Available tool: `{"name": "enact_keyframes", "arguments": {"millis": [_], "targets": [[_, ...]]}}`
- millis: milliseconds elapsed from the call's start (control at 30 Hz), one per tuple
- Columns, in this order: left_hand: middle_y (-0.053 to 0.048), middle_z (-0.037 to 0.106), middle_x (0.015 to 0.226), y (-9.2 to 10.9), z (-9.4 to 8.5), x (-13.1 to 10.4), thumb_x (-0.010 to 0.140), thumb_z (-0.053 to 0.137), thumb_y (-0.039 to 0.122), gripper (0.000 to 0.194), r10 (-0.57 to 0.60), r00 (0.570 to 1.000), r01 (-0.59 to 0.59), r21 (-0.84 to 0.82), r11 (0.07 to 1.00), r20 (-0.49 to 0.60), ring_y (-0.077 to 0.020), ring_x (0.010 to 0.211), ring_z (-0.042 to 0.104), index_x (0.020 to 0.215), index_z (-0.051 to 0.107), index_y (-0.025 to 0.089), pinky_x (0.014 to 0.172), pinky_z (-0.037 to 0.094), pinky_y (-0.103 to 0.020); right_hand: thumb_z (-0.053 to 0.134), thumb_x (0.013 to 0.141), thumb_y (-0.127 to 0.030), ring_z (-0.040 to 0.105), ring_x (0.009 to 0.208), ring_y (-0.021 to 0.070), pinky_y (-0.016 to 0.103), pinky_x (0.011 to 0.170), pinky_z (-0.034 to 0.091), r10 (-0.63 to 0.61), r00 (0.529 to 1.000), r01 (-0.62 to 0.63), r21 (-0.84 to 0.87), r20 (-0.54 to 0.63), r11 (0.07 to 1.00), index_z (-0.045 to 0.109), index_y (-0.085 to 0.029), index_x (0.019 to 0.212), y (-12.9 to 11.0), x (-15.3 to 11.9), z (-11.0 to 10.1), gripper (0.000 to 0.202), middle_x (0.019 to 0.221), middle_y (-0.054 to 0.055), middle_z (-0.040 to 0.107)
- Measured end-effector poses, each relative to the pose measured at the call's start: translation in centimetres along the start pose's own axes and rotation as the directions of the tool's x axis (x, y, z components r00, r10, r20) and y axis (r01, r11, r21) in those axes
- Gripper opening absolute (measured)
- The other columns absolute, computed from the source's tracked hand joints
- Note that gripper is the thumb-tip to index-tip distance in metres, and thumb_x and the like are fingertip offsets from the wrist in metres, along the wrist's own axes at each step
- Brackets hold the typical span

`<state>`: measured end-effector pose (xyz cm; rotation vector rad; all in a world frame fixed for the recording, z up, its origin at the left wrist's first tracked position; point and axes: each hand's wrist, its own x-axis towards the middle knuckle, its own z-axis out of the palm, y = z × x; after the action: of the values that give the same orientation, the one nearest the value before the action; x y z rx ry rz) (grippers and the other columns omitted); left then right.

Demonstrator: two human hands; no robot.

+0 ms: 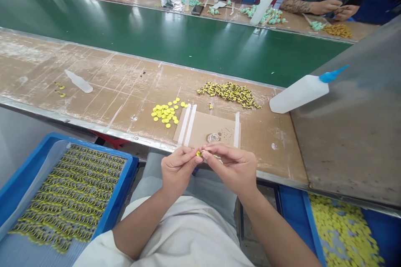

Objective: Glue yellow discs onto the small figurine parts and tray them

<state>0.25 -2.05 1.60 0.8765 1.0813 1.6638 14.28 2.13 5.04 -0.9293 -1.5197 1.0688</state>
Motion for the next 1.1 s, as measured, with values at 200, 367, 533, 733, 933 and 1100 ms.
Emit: {"name": "enact_keyframes", "arguments": {"millis": [200, 367, 533, 733, 933, 1100], "targets": [[-0.004, 0.071, 0.077, -0.1, -0.1, 0.0, 0.078, 0.081, 0.024, 0.022, 0.015, 1.000, -0.015, 0.004, 1.000, 0.002, -0.0147, 0.072, 0.065, 0.099, 0.080, 0.027, 0.070, 0.055, -0.028, 0.078, 0.084, -0.018, 0.071, 0.081, 0.0197, 0.030, 0.078, 0.061, -0.011, 1.000, 0.011, 0.008, -0.010, 1.000, 0.078, -0.022, 0.087, -0.1, 0.1, 0.0, 0.005, 0.088, 0.004, 0.074], [-0.005, 0.073, 0.081, -0.2, 0.1, 0.1, 0.077, 0.081, 0.023, 0.021, -0.058, 0.998, 0.059, -0.058, 0.997, 0.018, -0.0155, 0.073, 0.067, 0.098, 0.080, 0.027, 0.070, 0.058, -0.028, 0.082, 0.082, -0.024, 0.072, 0.080, 0.0197, 0.029, 0.079, 0.062, 0.086, 0.996, -0.087, -0.039, -0.036, 0.995, 0.079, -0.023, 0.087, -0.2, -0.1, -0.5, 0.006, 0.088, 0.003, 0.075], [-0.005, 0.076, 0.081, -0.4, 0.1, 0.2, 0.075, 0.084, 0.022, 0.019, -0.094, 0.995, 0.097, -0.115, 0.989, 0.031, -0.0154, 0.073, 0.068, 0.093, 0.081, 0.026, 0.068, 0.059, -0.026, 0.083, 0.079, -0.024, 0.072, 0.077, 0.0179, 0.024, 0.077, 0.062, 0.105, 0.992, -0.111, -0.098, -0.067, 0.989, 0.080, -0.025, 0.086, -1.0, -0.1, -0.7, 0.008, 0.086, 0.001, 0.075], [-0.005, 0.076, 0.078, -0.4, 0.0, 0.1, 0.073, 0.085, 0.023, 0.019, -0.088, 0.996, 0.090, -0.093, 0.992, 0.021, -0.0146, 0.069, 0.068, 0.091, 0.081, 0.027, 0.065, 0.058, -0.025, 0.082, 0.079, -0.019, 0.072, 0.066, 0.0153, 0.019, 0.064, 0.061, 0.108, 0.993, -0.110, -0.052, -0.037, 0.993, 0.079, -0.024, 0.089, -1.9, 0.2, -0.7, 0.012, 0.079, -0.001, 0.074], [-0.005, 0.077, 0.083, -0.3, 0.1, -0.2, 0.077, 0.082, 0.020, 0.020, -0.054, 0.998, 0.056, -0.058, 0.997, 0.031, -0.0158, 0.072, 0.069, 0.096, 0.081, 0.027, 0.067, 0.058, -0.026, 0.081, 0.080, -0.020, 0.072, 0.069, 0.0149, 0.018, 0.067, 0.061, 0.131, 0.991, -0.130, -0.078, 0.013, 0.988, 0.079, -0.024, 0.086, -1.7, 0.5, -1.2, 0.008, 0.081, -0.001, 0.075], [-0.005, 0.076, 0.082, -0.1, 0.1, -0.4, 0.078, 0.080, 0.017, 0.022, -0.021, 0.999, 0.022, -0.016, 1.000, 0.032, -0.0154, 0.072, 0.069, 0.098, 0.080, 0.027, 0.068, 0.058, -0.026, 0.082, 0.080, -0.022, 0.071, 0.069, 0.0141, 0.017, 0.067, 0.060, 0.153, 0.988, -0.151, -0.079, 0.030, 0.985, 0.079, -0.025, 0.084, -1.3, 0.3, -1.4, 0.005, 0.082, -0.002, 0.075]]}}
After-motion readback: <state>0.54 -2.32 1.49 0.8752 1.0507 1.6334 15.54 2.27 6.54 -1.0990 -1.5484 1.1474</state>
